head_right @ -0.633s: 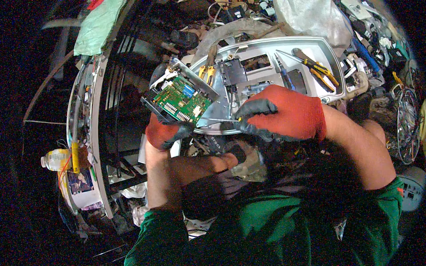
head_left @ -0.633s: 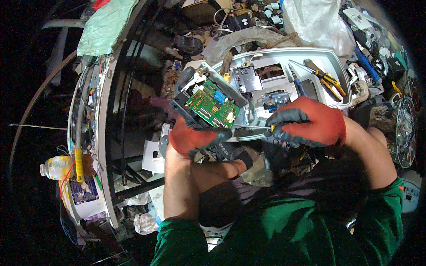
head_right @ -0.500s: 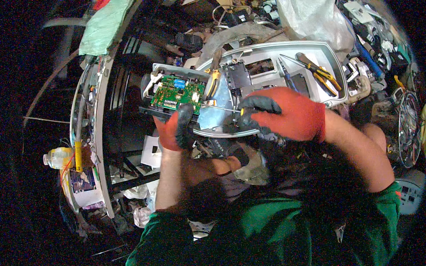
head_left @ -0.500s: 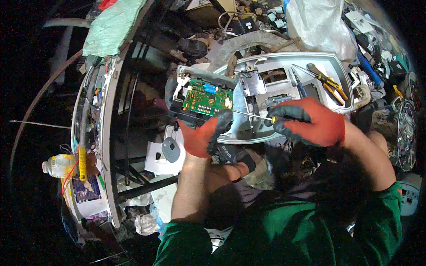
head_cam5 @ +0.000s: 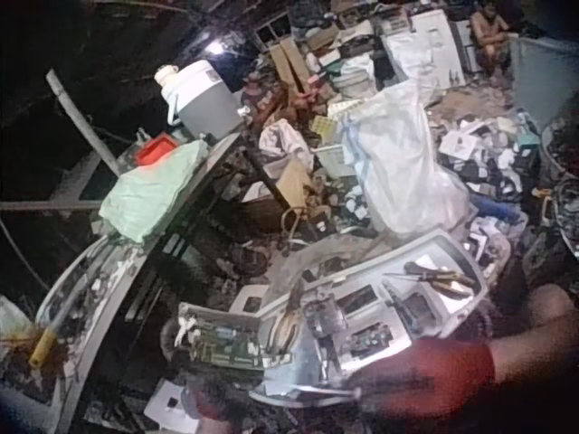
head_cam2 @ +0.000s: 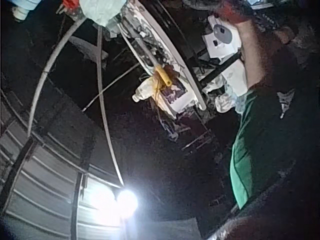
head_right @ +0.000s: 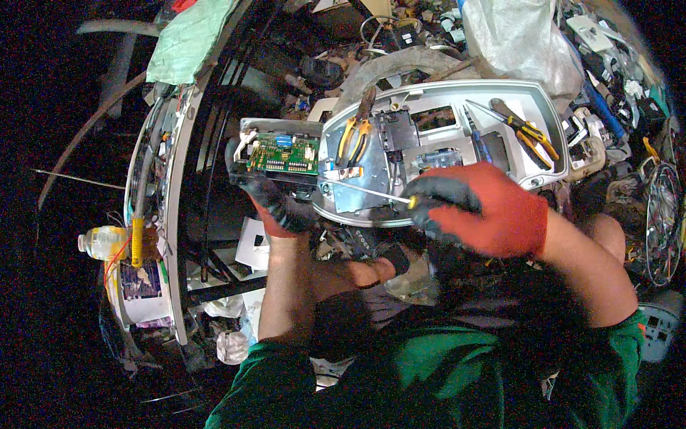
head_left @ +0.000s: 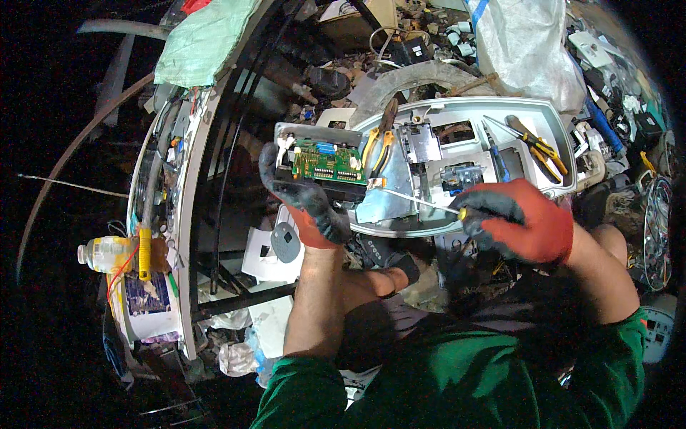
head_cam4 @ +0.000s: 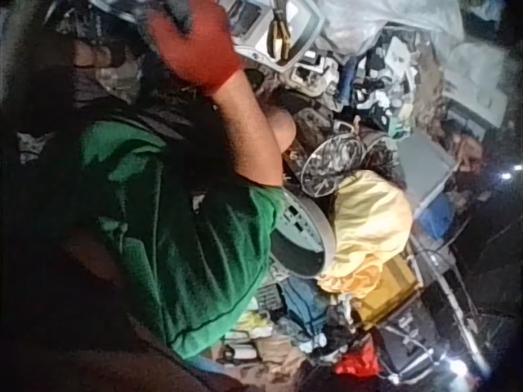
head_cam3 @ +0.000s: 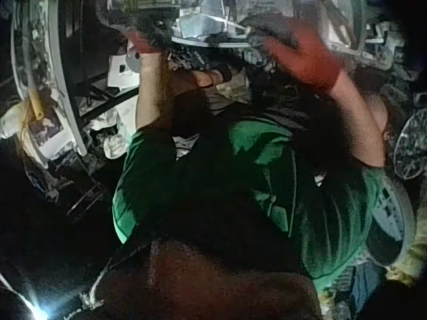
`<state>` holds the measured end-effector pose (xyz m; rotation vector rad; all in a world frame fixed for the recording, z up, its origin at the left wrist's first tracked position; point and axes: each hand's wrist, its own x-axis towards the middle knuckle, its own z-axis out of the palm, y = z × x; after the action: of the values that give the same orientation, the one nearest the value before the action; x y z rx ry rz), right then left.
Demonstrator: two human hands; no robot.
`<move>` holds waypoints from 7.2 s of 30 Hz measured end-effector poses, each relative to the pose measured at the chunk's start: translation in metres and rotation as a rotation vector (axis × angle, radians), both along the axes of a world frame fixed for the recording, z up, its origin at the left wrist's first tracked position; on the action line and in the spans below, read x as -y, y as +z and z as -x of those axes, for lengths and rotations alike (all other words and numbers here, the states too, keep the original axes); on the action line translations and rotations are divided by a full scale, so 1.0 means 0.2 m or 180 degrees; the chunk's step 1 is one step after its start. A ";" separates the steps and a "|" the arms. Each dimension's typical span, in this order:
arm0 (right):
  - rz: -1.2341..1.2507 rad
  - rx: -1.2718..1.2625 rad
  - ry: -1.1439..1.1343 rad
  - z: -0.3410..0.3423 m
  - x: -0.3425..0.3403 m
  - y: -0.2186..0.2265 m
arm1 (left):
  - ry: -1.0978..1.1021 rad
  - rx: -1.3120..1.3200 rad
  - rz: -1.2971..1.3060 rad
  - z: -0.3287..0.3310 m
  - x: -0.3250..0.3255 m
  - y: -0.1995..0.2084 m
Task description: The person disassembles an electronic device by using a screwdriver and pliers to remove a circuit board and various plastic components from a housing.
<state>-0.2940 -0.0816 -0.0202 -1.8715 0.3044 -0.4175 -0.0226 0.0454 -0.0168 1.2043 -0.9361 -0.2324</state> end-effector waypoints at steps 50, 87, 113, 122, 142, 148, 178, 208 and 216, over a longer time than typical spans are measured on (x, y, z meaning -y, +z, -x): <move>0.0186 0.0008 0.0404 -0.04 -0.01 0.12 | -0.0478 0.2247 -0.1161 0.07 -0.06 0.11; -0.2728 0.1117 -0.0373 -0.17 -0.11 -0.05 | -0.2091 -0.1873 -0.0848 0.18 -0.12 -0.01; -0.1865 0.0912 -0.0504 -0.10 0.11 -0.05 | -0.1810 -0.3510 -0.0316 0.20 0.03 -0.07; -0.1795 0.0764 -0.0693 -0.13 0.08 -0.09 | -0.0573 0.1559 -0.1855 0.03 -0.08 -0.16; -0.1175 0.0638 -0.1061 -0.08 0.07 -0.01 | -0.1216 -0.2984 -0.1210 0.13 0.01 -0.05; 0.0925 0.0058 -0.0450 0.01 -0.03 0.04 | -0.0630 -0.1855 -0.1352 0.05 -0.01 -0.07; 0.0077 -0.0096 -0.0944 -0.10 -0.10 -0.08 | 0.0107 -0.0847 -0.1431 0.15 -0.01 -0.14; 0.1303 0.0538 -0.1085 -0.20 -0.02 -0.21 | -0.0493 -0.1075 -0.1394 0.11 -0.01 -0.21; -0.1623 0.0226 -0.0458 -0.21 0.07 -0.12 | -0.1123 -0.2046 -0.1200 0.06 -0.05 -0.22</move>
<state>-0.2529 -0.0965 -0.0447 -1.3387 0.4531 -0.4537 -0.0336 0.0558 -0.0601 1.1818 -0.5354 -1.0510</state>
